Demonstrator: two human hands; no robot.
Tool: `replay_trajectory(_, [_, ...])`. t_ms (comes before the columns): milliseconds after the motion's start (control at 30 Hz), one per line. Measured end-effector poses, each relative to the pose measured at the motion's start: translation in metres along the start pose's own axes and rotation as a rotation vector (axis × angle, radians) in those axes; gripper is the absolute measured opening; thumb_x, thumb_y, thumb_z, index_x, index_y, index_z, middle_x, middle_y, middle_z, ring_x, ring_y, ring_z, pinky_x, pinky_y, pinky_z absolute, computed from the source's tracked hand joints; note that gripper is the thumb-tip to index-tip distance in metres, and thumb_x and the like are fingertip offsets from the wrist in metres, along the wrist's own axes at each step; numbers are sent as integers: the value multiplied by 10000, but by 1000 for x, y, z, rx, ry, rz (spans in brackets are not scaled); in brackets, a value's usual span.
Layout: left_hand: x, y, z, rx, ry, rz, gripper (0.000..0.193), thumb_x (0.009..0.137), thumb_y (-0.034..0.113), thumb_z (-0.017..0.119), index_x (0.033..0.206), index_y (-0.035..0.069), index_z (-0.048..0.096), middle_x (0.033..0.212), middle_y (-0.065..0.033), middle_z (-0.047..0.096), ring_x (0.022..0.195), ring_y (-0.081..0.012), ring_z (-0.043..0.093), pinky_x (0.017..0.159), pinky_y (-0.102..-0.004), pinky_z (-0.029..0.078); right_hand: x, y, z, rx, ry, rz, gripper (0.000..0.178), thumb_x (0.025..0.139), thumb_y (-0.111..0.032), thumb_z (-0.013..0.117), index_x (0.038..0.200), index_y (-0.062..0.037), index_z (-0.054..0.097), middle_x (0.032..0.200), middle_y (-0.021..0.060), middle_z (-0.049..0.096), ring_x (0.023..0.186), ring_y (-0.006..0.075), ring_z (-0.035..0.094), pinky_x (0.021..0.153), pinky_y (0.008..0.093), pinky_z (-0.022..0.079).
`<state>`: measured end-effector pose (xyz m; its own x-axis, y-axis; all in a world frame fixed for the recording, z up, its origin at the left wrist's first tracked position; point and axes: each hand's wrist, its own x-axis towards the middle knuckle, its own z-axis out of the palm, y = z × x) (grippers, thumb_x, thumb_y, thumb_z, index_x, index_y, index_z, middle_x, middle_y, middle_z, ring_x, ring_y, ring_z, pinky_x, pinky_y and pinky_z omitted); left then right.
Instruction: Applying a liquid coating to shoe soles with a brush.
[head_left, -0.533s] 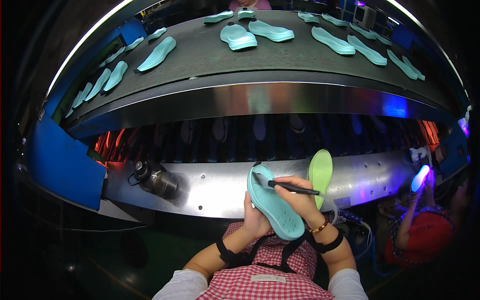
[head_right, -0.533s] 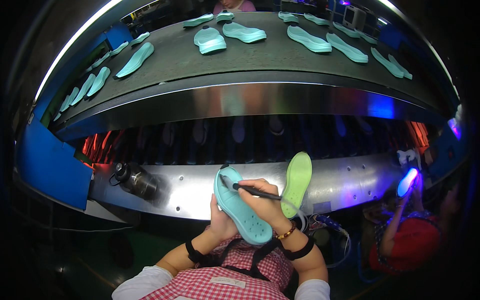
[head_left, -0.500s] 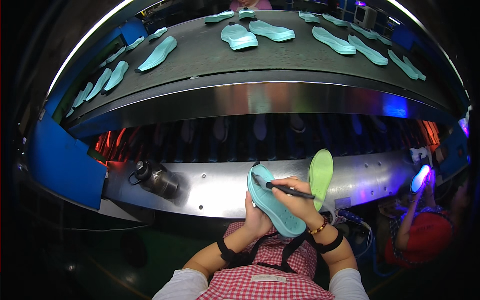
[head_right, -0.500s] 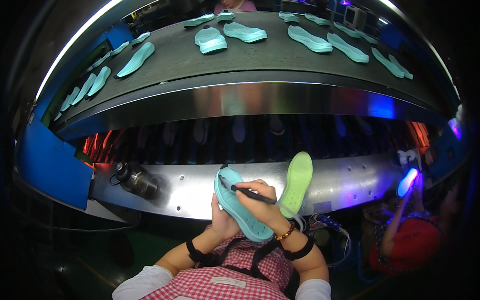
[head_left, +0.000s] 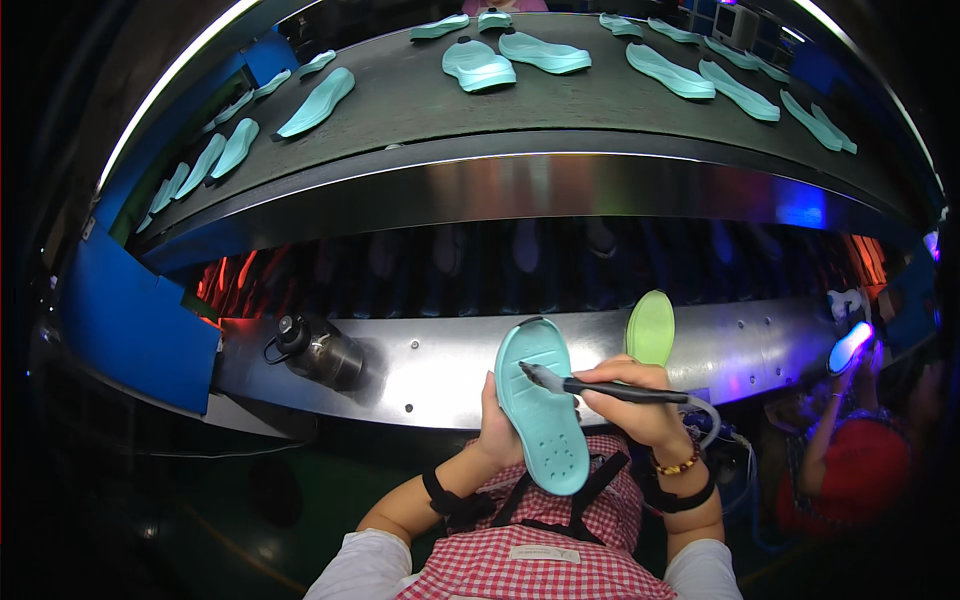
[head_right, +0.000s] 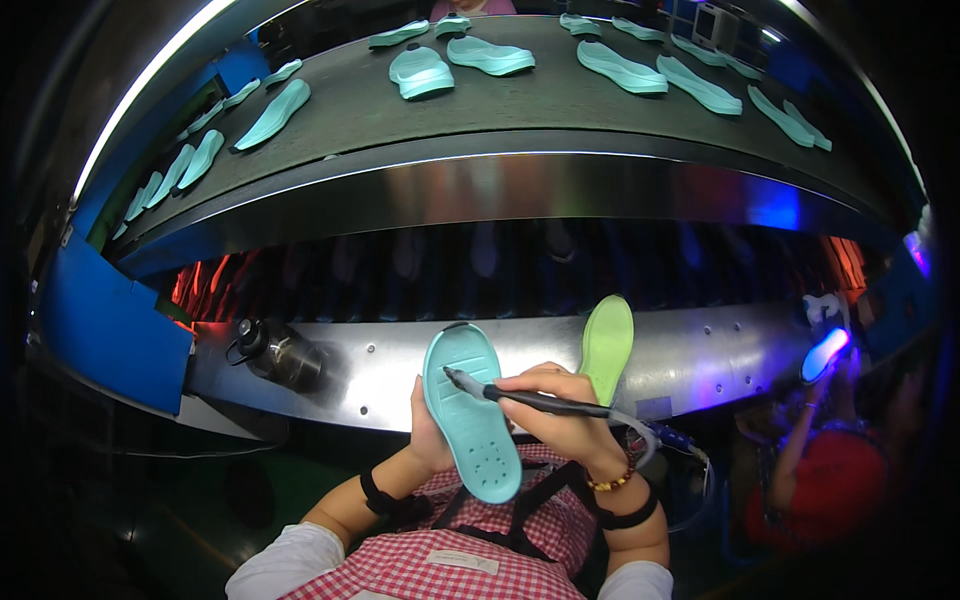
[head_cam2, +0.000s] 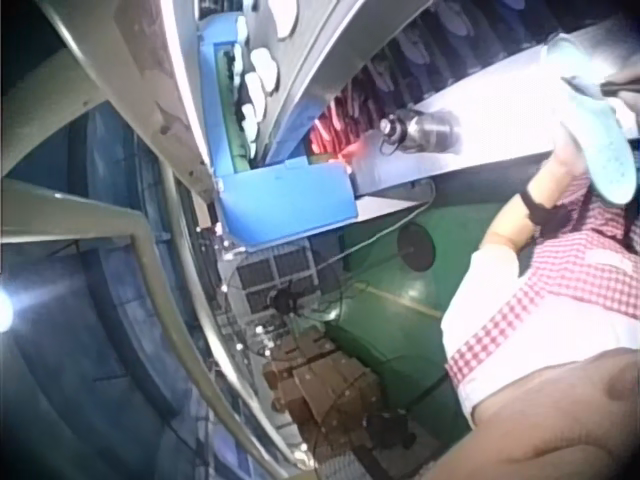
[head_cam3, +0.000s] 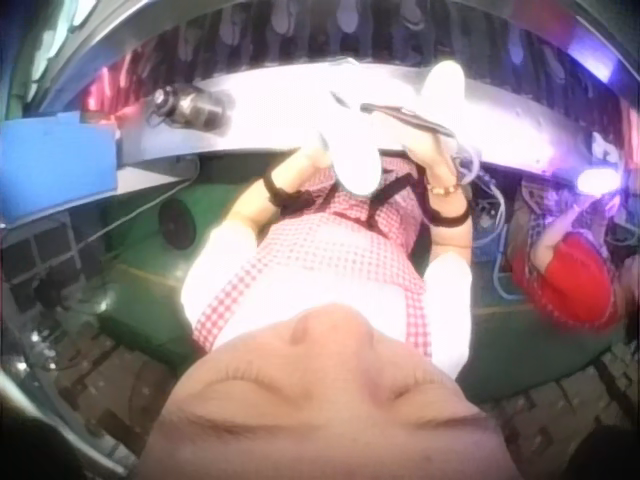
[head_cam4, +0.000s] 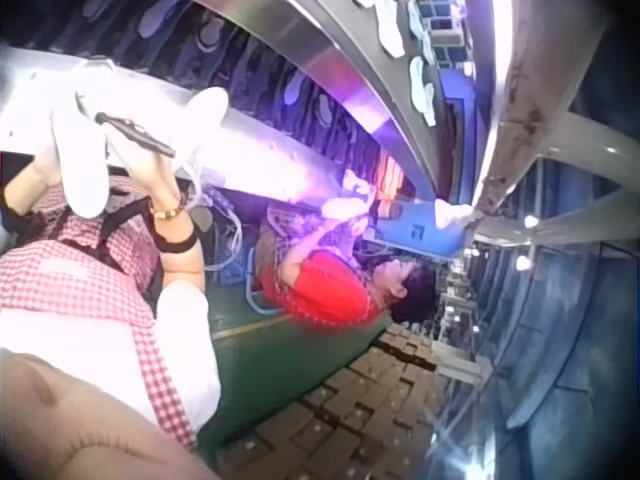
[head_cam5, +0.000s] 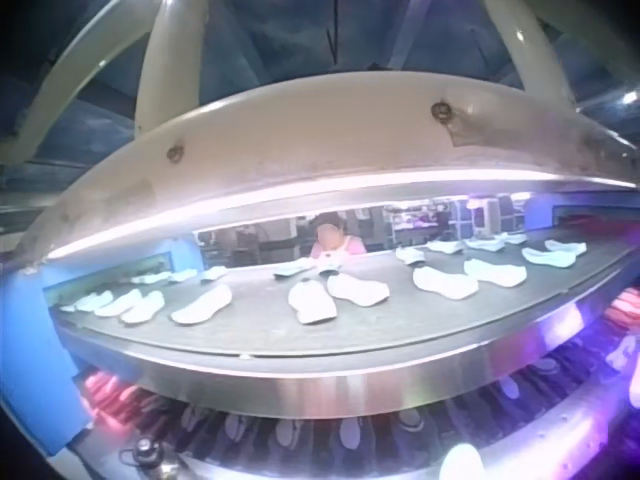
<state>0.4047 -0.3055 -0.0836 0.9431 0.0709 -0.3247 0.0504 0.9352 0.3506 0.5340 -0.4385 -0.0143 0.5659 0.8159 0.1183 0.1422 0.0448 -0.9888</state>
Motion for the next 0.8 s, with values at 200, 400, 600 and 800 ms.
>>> replay_trajectory(200, [-3, 10, 13, 67, -129, 76, 815, 805, 672, 62, 1248, 76, 397, 1161, -137, 504, 1028, -266, 517, 898, -402, 417, -15, -14, 5, 184, -282, -90, 203, 695, 2, 662, 897, 17, 653, 825, 124, 644, 775, 201, 608, 711, 296, 478])
replay_trajectory(400, [-3, 13, 19, 108, -99, 227, 941, 735, 750, 9, 1170, 37, 442, 969, -175, 575, 855, -272, 586, 751, -395, 485, -15, -9, 6, -52, -328, -250, 206, 694, -23, 676, 898, -11, 660, 829, 111, 657, 804, 215, 613, 749, 297, 475])
replay_trajectory(600, [3, 26, 31, 45, -109, 516, 999, 680, 800, 16, 1140, 30, 454, 897, -191, 561, 779, -280, 580, 697, -398, 488, -16, -11, -2, -162, -134, -301, 240, 670, -16, 691, 907, -22, 656, 867, 97, 657, 822, 223, 613, 732, 315, 478])
replay_trajectory(800, [-1, 41, 37, 37, -60, 635, 975, 689, 803, 60, 1139, 35, 457, 868, -193, 551, 735, -278, 568, 682, -404, 482, -25, -9, -7, -8, -259, -257, 237, 684, -27, 691, 918, -28, 657, 901, 102, 655, 856, 226, 611, 781, 318, 470])
